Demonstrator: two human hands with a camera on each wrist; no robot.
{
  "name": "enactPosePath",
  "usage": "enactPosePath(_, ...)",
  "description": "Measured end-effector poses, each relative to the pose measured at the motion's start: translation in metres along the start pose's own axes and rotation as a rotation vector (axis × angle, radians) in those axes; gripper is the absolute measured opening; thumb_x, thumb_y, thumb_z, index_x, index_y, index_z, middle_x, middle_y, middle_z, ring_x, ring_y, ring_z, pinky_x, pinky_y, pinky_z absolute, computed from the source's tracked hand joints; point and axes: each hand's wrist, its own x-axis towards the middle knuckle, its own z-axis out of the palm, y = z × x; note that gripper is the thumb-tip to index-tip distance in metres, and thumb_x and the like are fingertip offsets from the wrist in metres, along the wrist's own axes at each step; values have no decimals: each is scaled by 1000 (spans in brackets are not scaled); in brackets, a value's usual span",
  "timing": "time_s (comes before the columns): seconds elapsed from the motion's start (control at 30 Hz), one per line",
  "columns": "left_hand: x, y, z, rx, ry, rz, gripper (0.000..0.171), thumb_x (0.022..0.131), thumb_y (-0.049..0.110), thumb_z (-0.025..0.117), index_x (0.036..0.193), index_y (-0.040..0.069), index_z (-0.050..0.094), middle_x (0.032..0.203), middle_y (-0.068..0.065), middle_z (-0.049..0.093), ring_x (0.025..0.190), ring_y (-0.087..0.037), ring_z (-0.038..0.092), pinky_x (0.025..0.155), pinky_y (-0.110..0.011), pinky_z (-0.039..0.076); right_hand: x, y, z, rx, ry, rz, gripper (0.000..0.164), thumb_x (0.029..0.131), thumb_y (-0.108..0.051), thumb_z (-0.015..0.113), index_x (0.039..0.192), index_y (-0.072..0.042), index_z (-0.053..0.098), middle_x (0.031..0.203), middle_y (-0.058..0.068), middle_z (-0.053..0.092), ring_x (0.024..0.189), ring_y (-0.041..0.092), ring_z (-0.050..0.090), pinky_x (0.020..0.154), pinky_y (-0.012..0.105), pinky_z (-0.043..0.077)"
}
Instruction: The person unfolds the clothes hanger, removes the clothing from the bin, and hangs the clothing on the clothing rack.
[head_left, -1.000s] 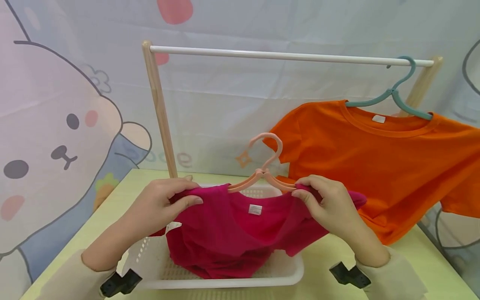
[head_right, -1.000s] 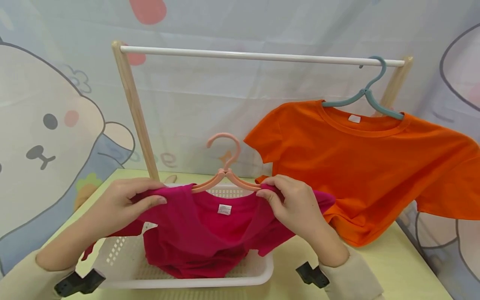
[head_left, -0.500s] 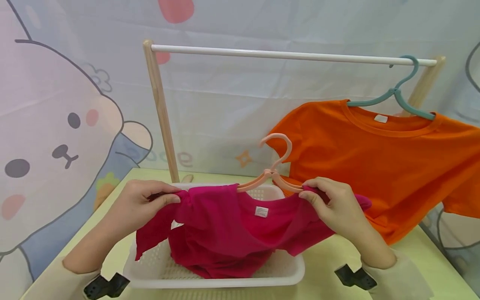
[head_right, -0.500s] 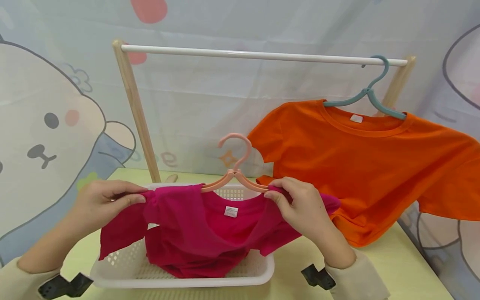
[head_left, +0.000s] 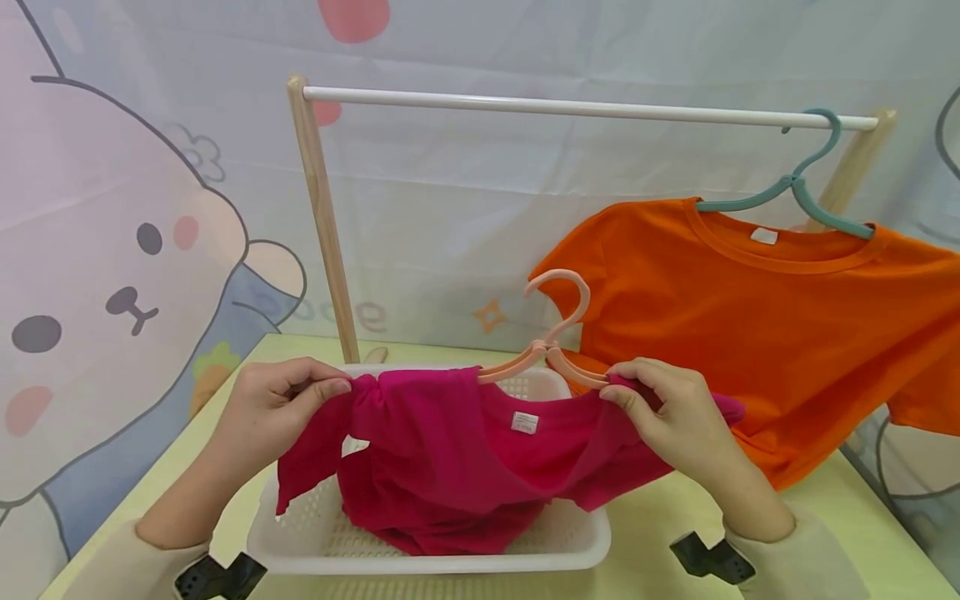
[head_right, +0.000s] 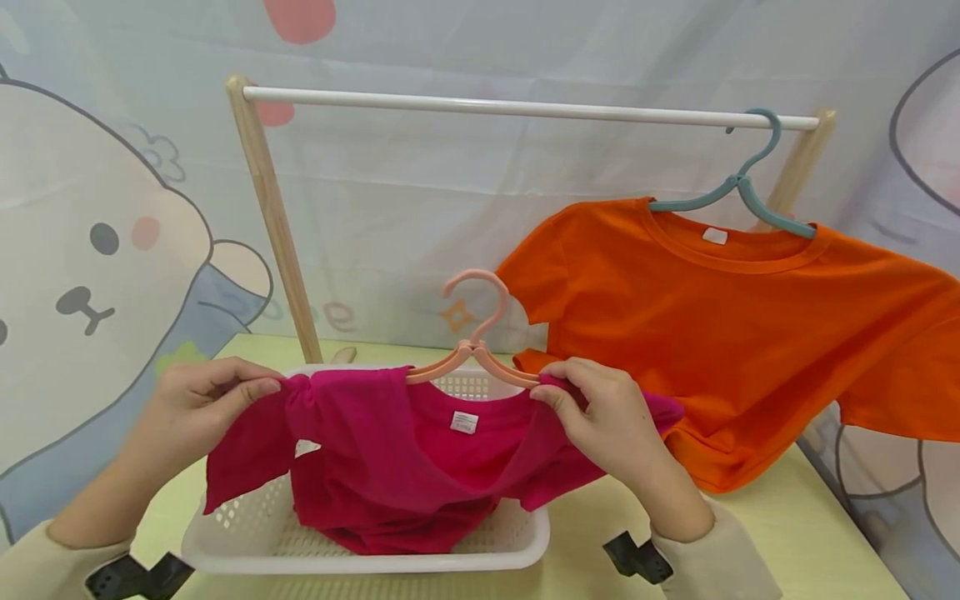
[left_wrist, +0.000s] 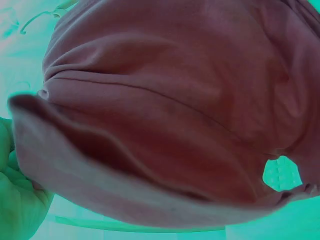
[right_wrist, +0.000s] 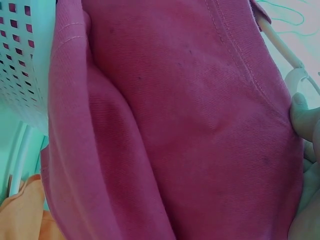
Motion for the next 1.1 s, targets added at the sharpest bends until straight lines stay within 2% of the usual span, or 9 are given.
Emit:
enactPosePath(0.13,-1,0,-1,-20,23,-65,14,76,-10,74,81,2,73,66,11,64,50,-4,40,43,-20,33,-1,1,0,3,3,4,26,68,10,78,89,-1,69,81,-1,68,69,7,59,64,10,49)
enactPosePath(0.3,-3,-2,-8,2,33,-166,4,82,-3,72,84,-1,72,67,5,65,56,-6,52,49,-16,44,-4,3,-1,5,9,26,25,69,10,78,90,-1,69,81,0,69,70,8,60,67,9,49)
enactPosePath(0.57,-10,-12,-20,59,47,-199,8,82,-4,72,87,2,73,69,12,66,56,-6,57,51,-15,46,-8,6,-3,-5,23,63,25,69,10,77,91,0,70,81,2,69,70,8,61,68,8,49)
enactPosePath(0.87,-18,-26,-29,27,23,-215,7,81,-8,70,86,-4,72,70,13,66,59,-5,55,55,-14,44,-10,9,-4,-5,27,85,24,71,9,77,91,0,70,81,2,69,71,7,60,69,8,49)
enactPosePath(0.97,-19,-27,-31,49,-8,-236,9,83,-3,72,91,-2,73,75,12,69,64,1,58,60,-11,46,-10,9,-3,2,22,89,23,71,9,77,91,-1,70,82,2,69,72,7,61,70,8,49)
enactPosePath(1.1,-17,-20,-31,98,-49,-262,19,86,6,72,105,4,73,89,15,71,80,11,62,72,-6,47,-10,9,-1,12,18,85,23,71,9,77,91,-1,70,82,1,70,73,8,62,70,8,49)
